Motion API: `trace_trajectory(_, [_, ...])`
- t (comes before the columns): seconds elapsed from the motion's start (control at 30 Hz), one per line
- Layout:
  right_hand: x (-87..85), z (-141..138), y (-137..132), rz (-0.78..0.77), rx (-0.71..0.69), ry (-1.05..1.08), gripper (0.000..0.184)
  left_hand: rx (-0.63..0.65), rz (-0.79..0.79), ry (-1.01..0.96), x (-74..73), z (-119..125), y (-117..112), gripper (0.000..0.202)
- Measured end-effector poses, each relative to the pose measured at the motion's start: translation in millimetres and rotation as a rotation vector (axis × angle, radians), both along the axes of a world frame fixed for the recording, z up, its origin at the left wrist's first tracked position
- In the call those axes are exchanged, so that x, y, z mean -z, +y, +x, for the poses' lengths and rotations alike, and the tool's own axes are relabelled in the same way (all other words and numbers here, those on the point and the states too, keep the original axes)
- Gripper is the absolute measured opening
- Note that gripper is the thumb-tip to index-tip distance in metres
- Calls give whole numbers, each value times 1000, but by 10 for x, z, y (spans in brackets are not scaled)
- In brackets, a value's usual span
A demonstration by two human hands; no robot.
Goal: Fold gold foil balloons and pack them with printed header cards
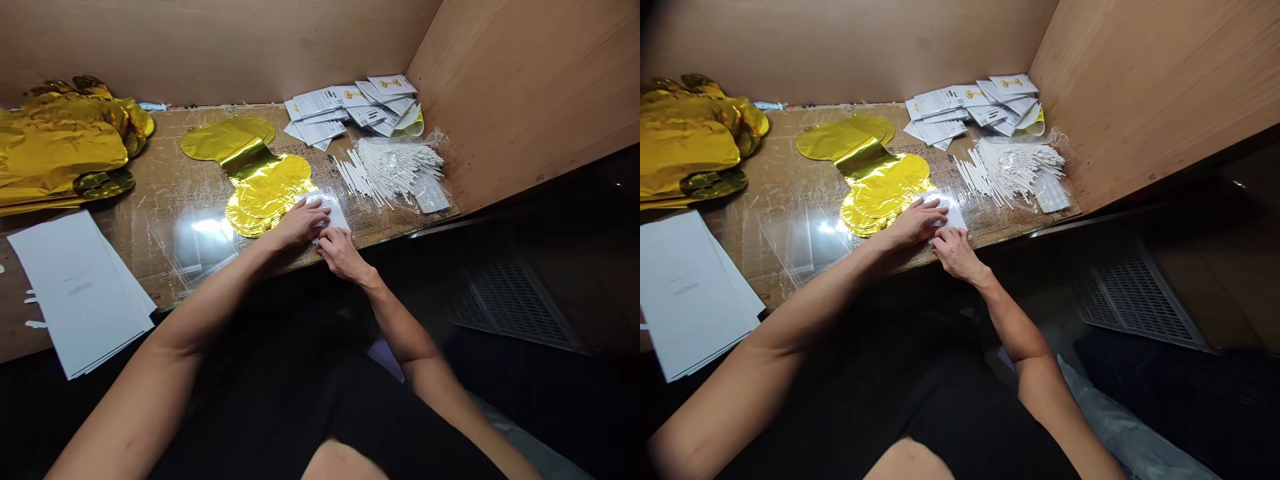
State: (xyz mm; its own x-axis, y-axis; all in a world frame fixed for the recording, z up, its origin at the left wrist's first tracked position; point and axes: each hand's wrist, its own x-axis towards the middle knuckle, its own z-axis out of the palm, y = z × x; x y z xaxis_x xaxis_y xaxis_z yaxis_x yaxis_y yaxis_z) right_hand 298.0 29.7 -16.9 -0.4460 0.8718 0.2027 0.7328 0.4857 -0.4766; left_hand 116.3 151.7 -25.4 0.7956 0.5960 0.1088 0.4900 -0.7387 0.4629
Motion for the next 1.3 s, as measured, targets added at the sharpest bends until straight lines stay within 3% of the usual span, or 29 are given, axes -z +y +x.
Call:
trace_trajectory(0.07, [-14, 122, -15, -53, 60, 259, 22, 23, 0, 12, -17, -31, -7, 29])
trace_trajectory(0.17, [-127, 556, -212, -82, 288, 583, 35, 123, 3, 0, -56, -139, -106, 25])
trace_trajectory(0.23, [-216, 840, -412, -106, 344, 402, 27, 209, -17, -14, -92, -223, -224, 24])
trace_trajectory(0.3, [-237, 949, -589, -116, 285, 84, 39, 264, -51, -13, -137, -289, -342, 21])
trace_trajectory(0.37, [-162, 845, -681, -84, 182, -89, 46, 282, -78, -3, -175, -326, -420, 22])
trace_trajectory(0.43, [-25, 607, -670, -38, 150, -50, 21, 287, -102, 3, -186, -335, -447, 25])
trace_trajectory(0.47, [44, 478, -636, -20, 189, 15, 8, 285, -109, 0, -177, -332, -448, 26])
trace_trajectory(0.57, [181, 181, -526, -33, 458, 213, 25, 251, -90, -19, -97, -299, -473, 24])
trace_trajectory(0.67, [197, 71, -527, -228, 678, 423, 24, 166, -40, -45, 6, -258, -595, 20])
trace_trajectory(0.73, [155, 92, -559, -430, 668, 606, 34, 166, -18, -101, 45, -268, -687, 22])
trace_trajectory(0.8, [58, 186, -511, -562, 565, 725, 37, 157, 19, -220, 41, -360, -706, 21])
trace_trajectory(0.87, [-124, 332, -285, -547, 491, 744, 36, -31, 91, -350, -10, -569, -591, 18])
trace_trajectory(0.93, [-401, 482, 157, -419, 500, 680, 35, -391, 182, -411, -98, -875, -333, 16])
trace_trajectory(1.0, [-736, 581, 739, -213, 604, 514, 38, -733, 249, -376, -199, -1195, 17, 14])
trace_trajectory(1.03, [-901, 596, 1035, -84, 689, 395, 41, -837, 268, -337, -248, -1328, 201, 14])
trace_trajectory(1.1, [-1172, 539, 1522, 129, 748, 272, 57, -904, 293, -252, -338, -1498, 539, 23])
trace_trajectory(1.17, [-1298, 368, 1774, 287, 747, 59, 57, -870, 274, -122, -422, -1540, 808, 37])
trace_trajectory(1.23, [-1233, 129, 1768, 314, 651, -66, 42, -795, 179, 76, -502, -1509, 1011, 40])
trace_trajectory(1.3, [-996, -104, 1577, 274, 480, -69, 31, -719, 65, 249, -576, -1468, 1170, 28])
